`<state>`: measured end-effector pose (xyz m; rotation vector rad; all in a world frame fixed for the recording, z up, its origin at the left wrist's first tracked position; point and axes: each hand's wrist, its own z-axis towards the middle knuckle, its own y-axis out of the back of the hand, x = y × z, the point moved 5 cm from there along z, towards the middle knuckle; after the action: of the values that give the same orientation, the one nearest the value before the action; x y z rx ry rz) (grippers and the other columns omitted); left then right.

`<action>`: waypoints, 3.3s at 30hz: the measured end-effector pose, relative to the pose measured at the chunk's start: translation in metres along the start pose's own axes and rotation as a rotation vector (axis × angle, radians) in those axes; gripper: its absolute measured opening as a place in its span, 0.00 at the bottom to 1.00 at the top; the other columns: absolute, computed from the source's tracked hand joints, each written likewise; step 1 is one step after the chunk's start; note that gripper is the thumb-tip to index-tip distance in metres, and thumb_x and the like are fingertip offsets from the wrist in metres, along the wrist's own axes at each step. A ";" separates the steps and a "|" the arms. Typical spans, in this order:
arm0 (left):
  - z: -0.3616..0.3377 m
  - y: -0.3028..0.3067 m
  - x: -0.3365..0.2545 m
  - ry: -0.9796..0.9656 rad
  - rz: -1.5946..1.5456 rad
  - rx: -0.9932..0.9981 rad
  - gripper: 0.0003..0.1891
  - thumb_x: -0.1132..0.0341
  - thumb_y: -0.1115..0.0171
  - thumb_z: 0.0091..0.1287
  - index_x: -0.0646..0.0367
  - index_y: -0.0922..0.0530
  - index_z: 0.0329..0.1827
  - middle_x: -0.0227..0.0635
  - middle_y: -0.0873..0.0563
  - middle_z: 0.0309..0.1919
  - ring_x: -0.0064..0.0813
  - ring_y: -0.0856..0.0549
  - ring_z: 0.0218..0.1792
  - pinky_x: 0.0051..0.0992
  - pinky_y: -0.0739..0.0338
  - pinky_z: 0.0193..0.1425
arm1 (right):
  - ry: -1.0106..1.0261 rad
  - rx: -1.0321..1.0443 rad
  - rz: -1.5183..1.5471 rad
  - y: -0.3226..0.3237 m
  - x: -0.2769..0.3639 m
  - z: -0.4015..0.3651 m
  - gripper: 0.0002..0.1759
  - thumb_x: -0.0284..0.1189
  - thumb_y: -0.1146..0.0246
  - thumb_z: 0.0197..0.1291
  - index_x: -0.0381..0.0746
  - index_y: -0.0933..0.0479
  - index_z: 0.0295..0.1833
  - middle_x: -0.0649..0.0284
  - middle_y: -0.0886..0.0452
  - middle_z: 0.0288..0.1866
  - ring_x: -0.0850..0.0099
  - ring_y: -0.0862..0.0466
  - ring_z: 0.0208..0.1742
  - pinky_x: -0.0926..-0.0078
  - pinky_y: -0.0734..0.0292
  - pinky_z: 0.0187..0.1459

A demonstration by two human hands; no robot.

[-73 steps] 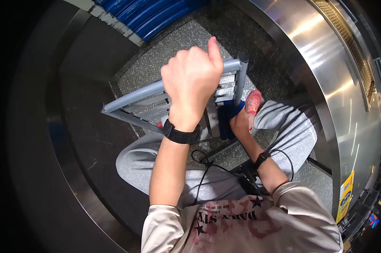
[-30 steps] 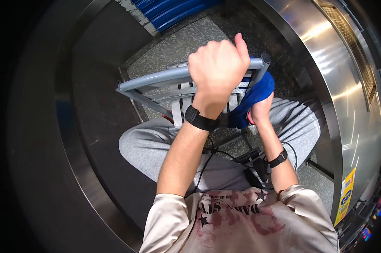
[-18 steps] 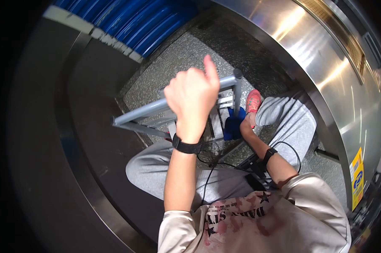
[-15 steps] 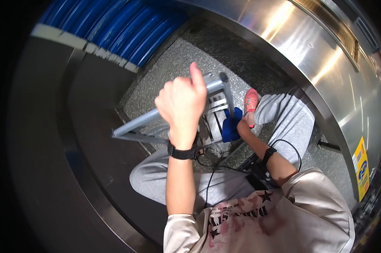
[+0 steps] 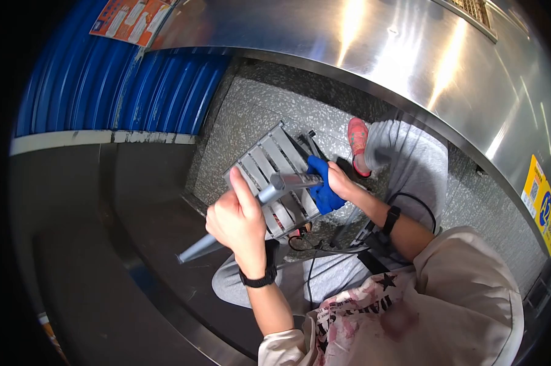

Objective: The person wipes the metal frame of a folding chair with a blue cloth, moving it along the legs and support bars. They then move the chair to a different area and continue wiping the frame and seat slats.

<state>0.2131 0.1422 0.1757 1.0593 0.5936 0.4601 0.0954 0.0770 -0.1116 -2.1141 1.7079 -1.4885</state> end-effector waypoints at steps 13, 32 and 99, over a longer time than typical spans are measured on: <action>-0.020 0.000 -0.002 0.099 -0.159 0.015 0.37 0.52 0.49 0.82 0.66 0.30 0.11 0.36 0.36 0.06 0.26 0.38 0.09 0.35 0.45 0.18 | -0.183 -0.002 -0.187 -0.006 0.016 -0.007 0.24 0.51 0.32 0.62 0.38 0.17 0.31 0.66 0.20 0.25 0.74 0.22 0.24 0.67 0.27 0.27; 0.070 -0.044 0.014 0.039 0.108 0.066 0.32 0.47 0.50 0.77 0.64 0.13 0.25 0.56 0.13 0.25 0.57 0.11 0.33 0.48 0.17 0.44 | 0.978 0.022 -0.514 -0.064 0.139 -0.067 0.17 0.31 0.35 0.67 0.32 0.21 0.57 0.57 0.15 0.50 0.68 0.16 0.52 0.69 0.23 0.58; 0.051 -0.038 0.017 -0.024 -0.198 -0.044 0.22 0.54 0.44 0.70 0.58 0.12 0.23 0.47 0.12 0.22 0.46 0.09 0.28 0.40 0.15 0.35 | 0.809 0.099 -2.494 -0.147 0.163 -0.090 0.15 0.37 0.31 0.60 0.38 0.22 0.31 0.54 0.16 0.29 0.58 0.12 0.32 0.61 0.18 0.30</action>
<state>0.2622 0.1027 0.1553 0.9518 0.6571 0.2852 0.1303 0.0543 0.1218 1.2578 1.1639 0.8572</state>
